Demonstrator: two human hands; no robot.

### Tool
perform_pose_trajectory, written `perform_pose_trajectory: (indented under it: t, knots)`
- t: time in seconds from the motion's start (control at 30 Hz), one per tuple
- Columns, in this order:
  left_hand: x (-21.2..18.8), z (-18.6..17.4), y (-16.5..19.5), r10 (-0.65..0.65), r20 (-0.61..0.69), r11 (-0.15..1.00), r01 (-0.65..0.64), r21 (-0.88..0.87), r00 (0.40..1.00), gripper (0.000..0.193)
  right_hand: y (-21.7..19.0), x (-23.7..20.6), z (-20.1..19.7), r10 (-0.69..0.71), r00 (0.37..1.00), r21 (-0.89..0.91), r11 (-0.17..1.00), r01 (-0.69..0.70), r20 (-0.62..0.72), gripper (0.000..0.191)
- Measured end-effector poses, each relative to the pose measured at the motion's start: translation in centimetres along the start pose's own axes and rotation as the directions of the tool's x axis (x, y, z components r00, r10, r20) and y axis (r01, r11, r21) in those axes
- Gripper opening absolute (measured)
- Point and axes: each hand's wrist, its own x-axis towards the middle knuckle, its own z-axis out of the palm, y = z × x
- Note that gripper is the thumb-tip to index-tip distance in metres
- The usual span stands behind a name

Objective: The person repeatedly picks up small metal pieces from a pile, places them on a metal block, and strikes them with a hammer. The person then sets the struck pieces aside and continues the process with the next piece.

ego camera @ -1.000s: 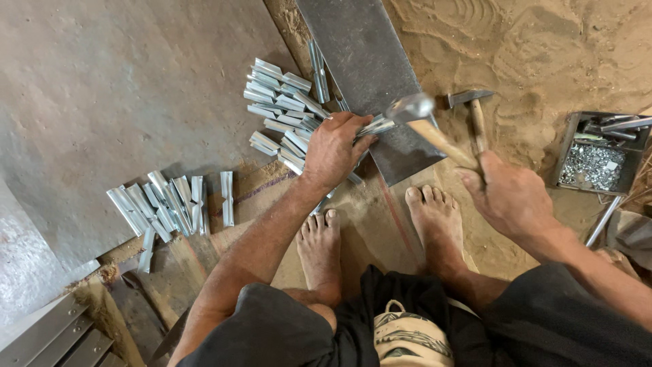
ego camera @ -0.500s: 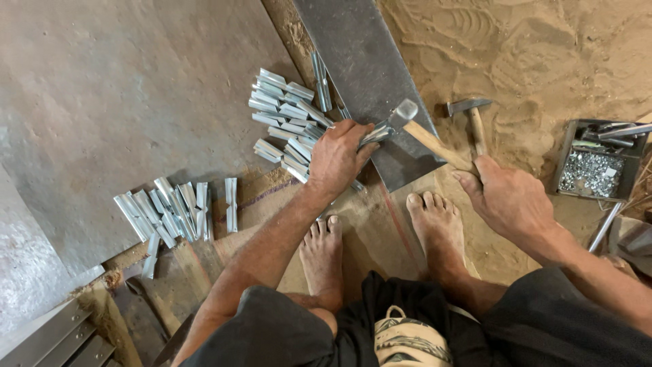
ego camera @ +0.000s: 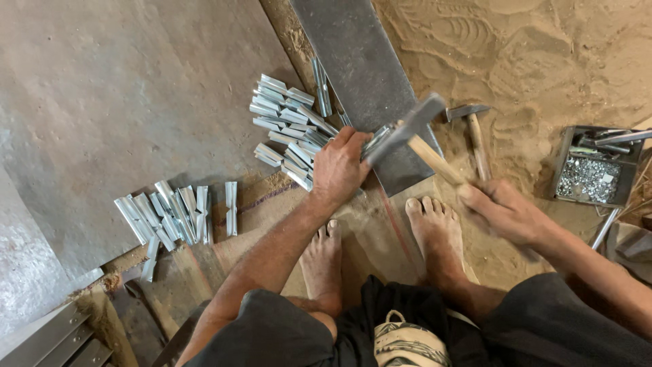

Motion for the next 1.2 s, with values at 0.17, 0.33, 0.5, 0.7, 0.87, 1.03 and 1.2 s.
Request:
perform_pose_trajectory:
  t: [0.17, 0.33, 0.5, 0.7, 0.87, 1.03, 1.2]
  knots:
    - [-0.1, 0.4, 0.2, -0.017, -0.014, 1.000, 0.017, -0.005, 1.000, 0.037, 1.0, -0.4, 0.1, -0.460, 0.801, -0.425, 0.858, 0.290, -0.383, 0.039]
    - [-0.5, 0.2, 0.2, 0.046, -0.072, 0.999, -0.047, -0.015, 0.996, 0.036, 1.2, 0.1, 0.7, -0.743, 0.535, -0.529, 0.666, 0.526, -0.403, 0.041]
    - [-1.0, 0.8, 0.0, 0.022, -0.082, 1.000, -0.023, -0.004, 0.996, 0.034, 2.0, 3.3, 1.9, -0.322, 0.891, -0.629, 0.776, 0.054, -0.321, 0.044]
    - [-6.4, -3.3, -7.9, -0.497, -0.205, 0.868, 0.479, -0.130, 0.843, 0.047, 5.3, 2.8, 1.8, 0.049, 0.988, 0.012, 0.999, -0.048, -0.145, 0.057]
    - [-13.1, -9.9, -15.7, -0.404, -0.495, 0.769, 0.579, 0.270, 0.769, 0.050, 5.3, 3.3, 1.8, 0.120, 0.947, -0.098, 0.983, -0.155, -0.298, 0.045]
    - [-13.1, -10.3, -16.3, -0.506, -0.448, 0.797, 0.598, 0.084, 0.737, 0.029, 4.7, 4.3, -1.7, -0.191, 0.934, 0.282, 0.918, 0.279, -0.301, 0.023]
    - [-6.0, -7.2, -16.6, -0.710, -0.200, 0.704, 0.672, -0.229, 0.675, 0.033, 3.6, 4.6, -1.5, -0.058, 0.976, 0.522, 0.838, 0.160, -0.208, 0.022]
